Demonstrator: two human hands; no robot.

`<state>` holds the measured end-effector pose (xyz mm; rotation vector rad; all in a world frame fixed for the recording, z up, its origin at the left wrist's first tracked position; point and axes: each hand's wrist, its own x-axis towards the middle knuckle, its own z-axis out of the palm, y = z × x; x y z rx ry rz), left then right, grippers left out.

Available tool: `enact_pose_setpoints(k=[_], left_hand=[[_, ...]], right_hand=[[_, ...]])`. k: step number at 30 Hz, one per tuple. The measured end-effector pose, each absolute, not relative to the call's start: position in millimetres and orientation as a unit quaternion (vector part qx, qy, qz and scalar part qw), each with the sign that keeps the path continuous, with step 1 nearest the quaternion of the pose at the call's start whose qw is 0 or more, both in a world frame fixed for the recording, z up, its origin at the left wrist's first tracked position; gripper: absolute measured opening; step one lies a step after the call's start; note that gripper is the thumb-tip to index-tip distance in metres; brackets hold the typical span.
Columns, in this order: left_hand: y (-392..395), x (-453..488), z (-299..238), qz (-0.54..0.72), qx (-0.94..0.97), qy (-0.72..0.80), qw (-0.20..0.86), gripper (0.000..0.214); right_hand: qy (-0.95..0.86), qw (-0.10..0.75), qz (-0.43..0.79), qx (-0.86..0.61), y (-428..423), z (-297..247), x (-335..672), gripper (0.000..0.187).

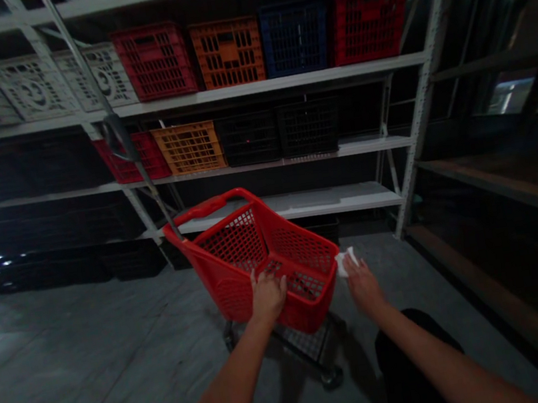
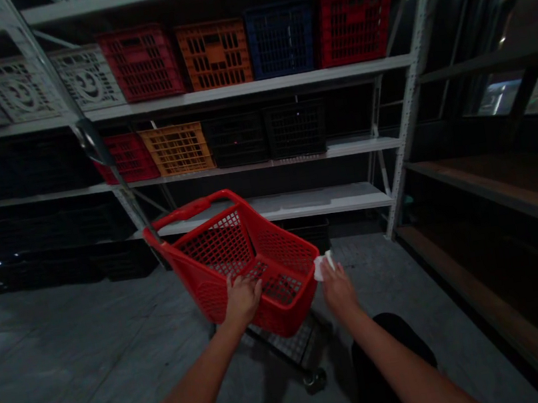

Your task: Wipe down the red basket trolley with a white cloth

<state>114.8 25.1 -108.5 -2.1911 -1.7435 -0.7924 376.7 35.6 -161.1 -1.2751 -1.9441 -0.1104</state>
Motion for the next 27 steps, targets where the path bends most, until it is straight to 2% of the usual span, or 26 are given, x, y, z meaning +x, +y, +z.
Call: enact_pose_setpoints(k=[3,5,10,14,20,23,27], left_hand=[[30.8,112.8,-110.9,-0.269,-0.750,-0.592,0.117,0.038],[33.7,112.7,-111.0,-0.272,-0.750,-0.591,0.118,0.039],[37.2,102.1,-111.6,-0.278,-0.758,-0.578,0.120,0.041],[38.9,86.1,-114.6,-0.267,-0.781,-0.554,0.106,0.038],[37.0,84.2,-115.8,-0.261,-0.772,-0.569,0.112,0.032],[33.7,88.6,-115.5,-0.262,-0.766,-0.575,0.120,0.033],[27.5,85.5,-113.6,-0.278,-0.764,-0.569,0.118,0.032]], right_hand=[[-0.742,0.469,0.024,-0.479,35.5,-160.5,354.6,0.048],[-0.759,0.480,0.058,-0.437,18.6,-168.9,322.4,0.048],[-0.827,0.399,0.008,-0.395,-24.8,-192.5,269.3,0.056],[-0.866,0.345,-0.071,-0.356,6.0,-193.5,305.5,0.056],[-0.808,0.377,-0.090,-0.444,68.5,-176.9,356.2,0.044],[-0.810,0.404,-0.058,-0.421,40.3,-176.4,320.7,0.042],[-0.841,0.388,-0.007,-0.376,-22.9,-181.4,265.7,0.053]])
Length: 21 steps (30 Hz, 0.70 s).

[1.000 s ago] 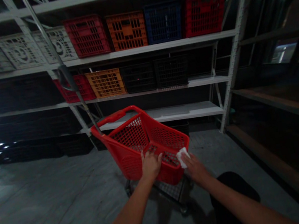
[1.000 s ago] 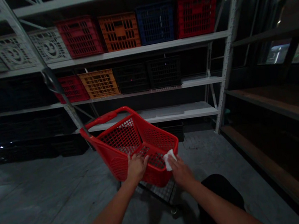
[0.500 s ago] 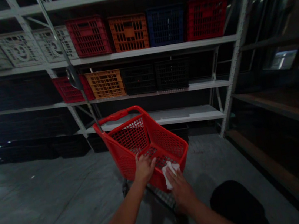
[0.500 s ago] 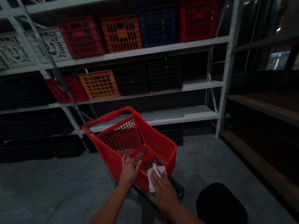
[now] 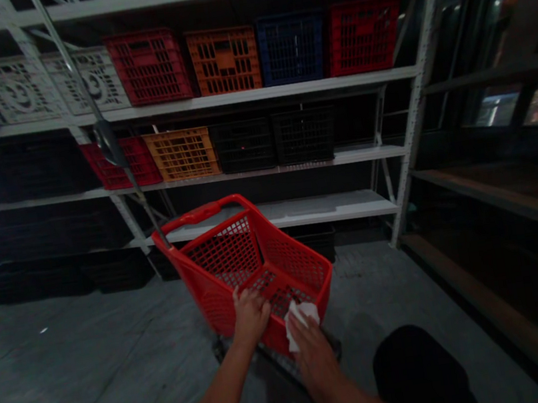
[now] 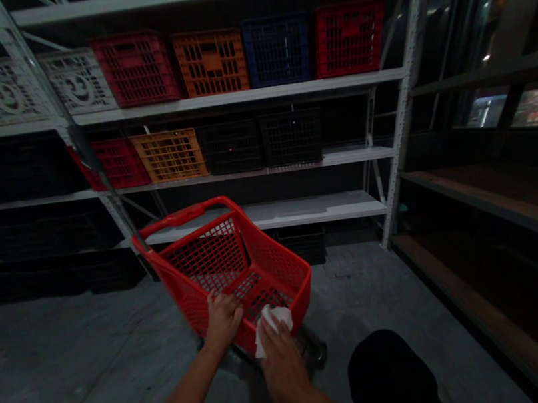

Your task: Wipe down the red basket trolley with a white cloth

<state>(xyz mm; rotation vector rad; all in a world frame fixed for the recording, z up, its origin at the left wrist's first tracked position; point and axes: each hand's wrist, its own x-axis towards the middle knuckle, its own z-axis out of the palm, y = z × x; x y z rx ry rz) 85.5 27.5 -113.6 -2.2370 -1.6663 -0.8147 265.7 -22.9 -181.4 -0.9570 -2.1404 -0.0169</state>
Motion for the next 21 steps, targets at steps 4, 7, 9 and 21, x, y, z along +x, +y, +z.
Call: enact_pose_setpoints(k=[4,7,9,21], left_hand=[[20.0,73.3,-110.3,-0.285,-0.772,-0.561,0.092,0.028],[14.2,65.3,-109.6,-0.292,-0.774,-0.557,0.076,0.027],[10.7,60.8,-110.6,-0.294,-0.777,-0.551,0.073,0.027],[-22.7,67.9,-81.8,-0.150,-0.745,-0.641,0.106,0.025]], right_hand=[[-0.879,0.351,-0.023,-0.321,-32.5,-183.6,272.5,0.057],[-0.880,0.358,-0.078,-0.301,3.0,-186.2,309.8,0.053],[-0.868,0.358,-0.101,-0.329,35.9,-184.9,338.3,0.051],[-0.817,0.435,0.026,-0.378,86.0,-161.2,323.2,0.042]])
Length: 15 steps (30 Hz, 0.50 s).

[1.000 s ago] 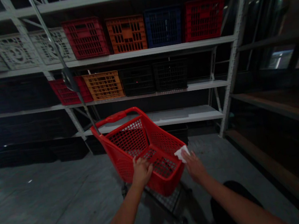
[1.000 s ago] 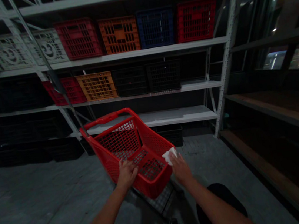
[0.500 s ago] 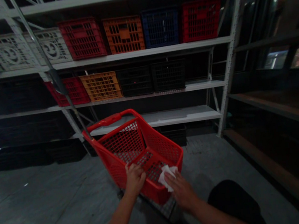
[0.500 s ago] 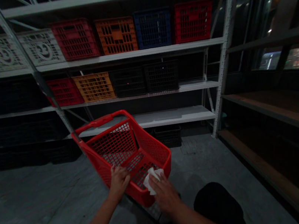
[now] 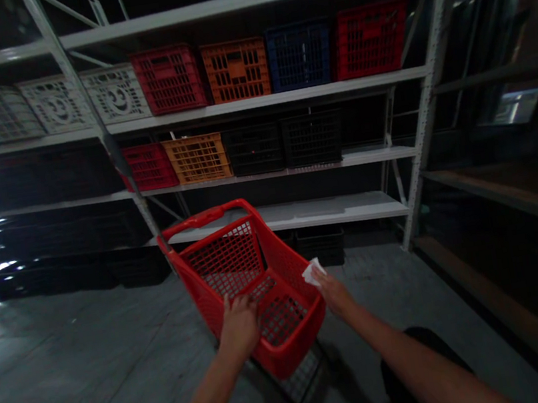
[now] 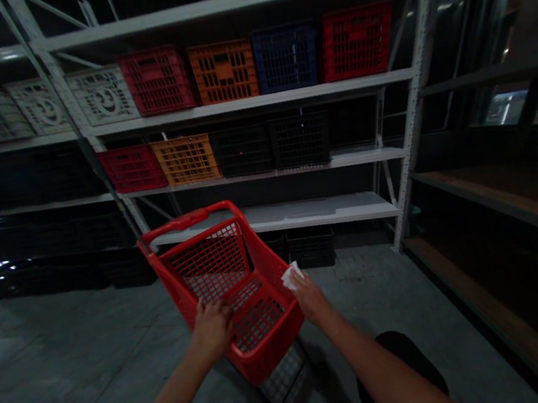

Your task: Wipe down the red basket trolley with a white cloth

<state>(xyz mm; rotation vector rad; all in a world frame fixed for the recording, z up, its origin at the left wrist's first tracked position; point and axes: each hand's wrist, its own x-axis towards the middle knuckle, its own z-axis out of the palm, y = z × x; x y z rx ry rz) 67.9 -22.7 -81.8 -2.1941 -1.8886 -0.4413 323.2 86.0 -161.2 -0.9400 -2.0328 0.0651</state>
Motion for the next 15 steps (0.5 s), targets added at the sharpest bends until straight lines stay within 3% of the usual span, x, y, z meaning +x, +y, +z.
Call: enact_pose_setpoints(k=[3,5,15], left_hand=[[-34.9,117.2,-88.1,-0.133,-0.732,-0.664,0.072,0.034],[-40.6,143.9,-99.3,-0.092,-0.705,-0.704,-0.008,0.040],[-63.7,135.7,-105.4,-0.045,-0.738,-0.673,0.004,0.051]], right_hand=[[-0.803,0.458,0.047,-0.379,63.0,-172.0,300.8,0.039],[-0.789,0.483,0.043,-0.378,48.6,-181.3,296.9,0.041],[-0.786,0.492,0.079,-0.366,-4.7,-210.5,303.9,0.049]])
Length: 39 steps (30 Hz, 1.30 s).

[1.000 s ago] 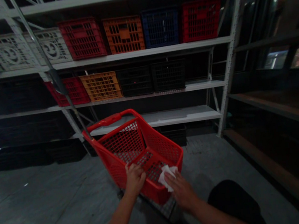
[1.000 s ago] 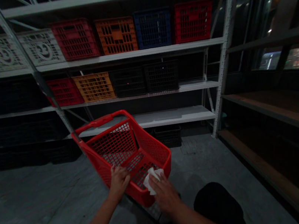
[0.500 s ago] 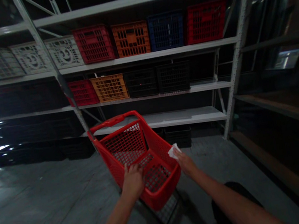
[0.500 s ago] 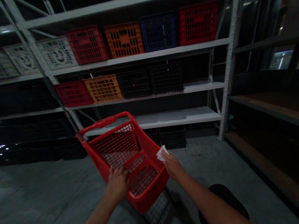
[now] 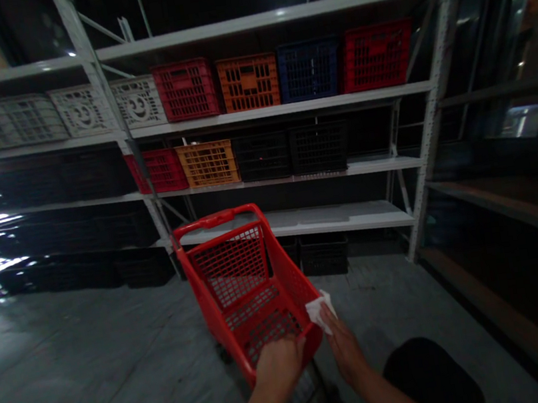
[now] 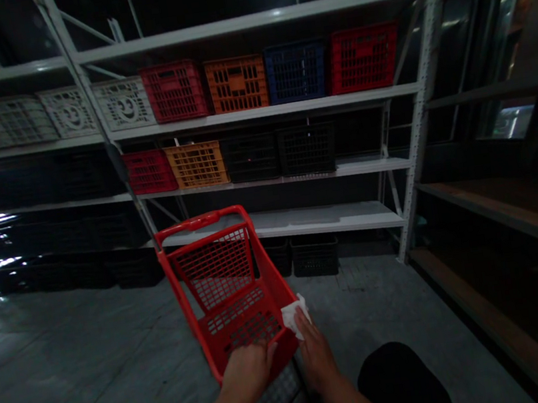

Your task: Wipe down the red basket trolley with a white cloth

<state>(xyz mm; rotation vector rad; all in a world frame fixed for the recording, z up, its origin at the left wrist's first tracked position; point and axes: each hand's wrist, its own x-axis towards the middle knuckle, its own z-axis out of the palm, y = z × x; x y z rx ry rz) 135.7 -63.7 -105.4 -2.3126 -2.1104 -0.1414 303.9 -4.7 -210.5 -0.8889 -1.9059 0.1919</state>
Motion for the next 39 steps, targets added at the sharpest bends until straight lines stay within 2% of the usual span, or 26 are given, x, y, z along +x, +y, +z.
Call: enact_pose_setpoints(k=[3,8,15,19,23,28,34,39], left_hand=[[-71.1,129.5,-104.4,-0.027,-0.743,-0.669,0.005,0.052],[-79.0,118.2,-109.3,-0.020,-0.755,-0.655,0.017,0.053],[-81.2,101.6,-111.0,-0.011,-0.771,-0.636,0.014,0.054],[-80.8,89.5,-111.0,-0.022,-0.768,-0.639,0.021,0.058],[-78.3,78.1,-112.9,-0.020,-0.772,-0.634,0.035,0.060],[-75.1,67.6,-112.9,-0.019,-0.796,-0.604,0.037,0.061],[-72.4,60.5,-111.1,-0.015,-0.808,-0.587,0.047,0.063],[-71.7,49.9,-113.7,-0.019,-0.815,-0.578,0.041,0.062]], right_hand=[[-0.800,0.474,0.092,-0.358,0.4,-198.4,307.4,0.052],[-0.858,0.395,0.086,-0.316,27.5,-170.4,309.5,0.058],[-0.888,0.315,0.058,-0.330,100.0,-119.8,276.8,0.044],[-0.882,0.325,0.041,-0.340,86.0,-124.9,275.0,0.041],[-0.880,0.364,0.019,-0.306,13.3,-155.3,296.2,0.049],[-0.906,0.350,0.005,-0.237,-38.9,-164.3,314.5,0.056],[-0.917,0.304,-0.020,-0.256,38.4,-127.6,305.7,0.045],[-0.887,0.341,-0.017,-0.309,90.8,-118.7,293.0,0.038]])
